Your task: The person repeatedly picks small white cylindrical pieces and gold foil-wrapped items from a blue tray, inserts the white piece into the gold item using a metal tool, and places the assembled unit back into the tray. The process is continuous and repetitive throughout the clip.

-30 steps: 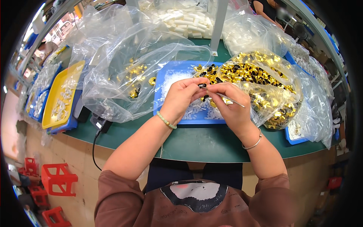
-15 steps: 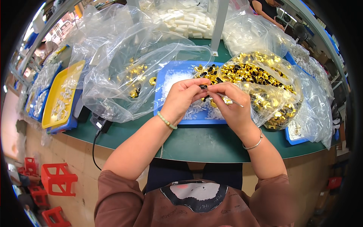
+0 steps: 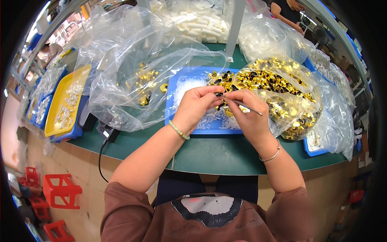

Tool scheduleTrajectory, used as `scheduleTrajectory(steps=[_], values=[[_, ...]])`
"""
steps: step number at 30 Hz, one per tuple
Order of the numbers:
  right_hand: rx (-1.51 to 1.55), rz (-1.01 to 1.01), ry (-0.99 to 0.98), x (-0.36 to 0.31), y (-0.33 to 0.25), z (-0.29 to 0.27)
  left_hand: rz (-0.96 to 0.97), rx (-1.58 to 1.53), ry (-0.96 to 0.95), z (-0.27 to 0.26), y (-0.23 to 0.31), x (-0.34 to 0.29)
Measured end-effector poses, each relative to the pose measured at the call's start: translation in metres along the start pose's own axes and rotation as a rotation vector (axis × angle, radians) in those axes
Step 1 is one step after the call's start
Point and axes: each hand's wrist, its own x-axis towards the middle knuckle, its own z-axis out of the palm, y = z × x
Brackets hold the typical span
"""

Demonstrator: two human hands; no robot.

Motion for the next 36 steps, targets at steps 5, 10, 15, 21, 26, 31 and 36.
scheduleTrajectory(steps=[5, 10, 15, 21, 26, 31, 36], values=[[-0.063, -0.001, -0.030, 0.001, -0.006, -0.001, -0.004, 0.028, -0.001, 0.000, -0.001, 0.001], [0.088, 0.100, 0.084, -0.001, -0.005, -0.007, -0.038, -0.074, -0.018, 0.000, 0.004, 0.000], [0.198, 0.090, 0.214, 0.002, 0.003, -0.008, -0.016, -0.046, -0.063, -0.004, 0.015, -0.003], [0.198, 0.091, 0.195, 0.002, 0.000, -0.012, 0.087, 0.694, -0.117, -0.006, 0.059, -0.027], [0.217, 0.055, 0.178, 0.000, -0.004, -0.008, 0.450, 1.321, 0.284, -0.087, 0.082, -0.030], [0.185, 0.024, 0.180, 0.002, -0.004, -0.011, 0.450, 1.416, 0.266, -0.065, 0.082, -0.033], [0.109, 0.022, 0.170, 0.008, -0.003, -0.013, 0.521, 1.287, -0.145, -0.005, 0.023, -0.014]])
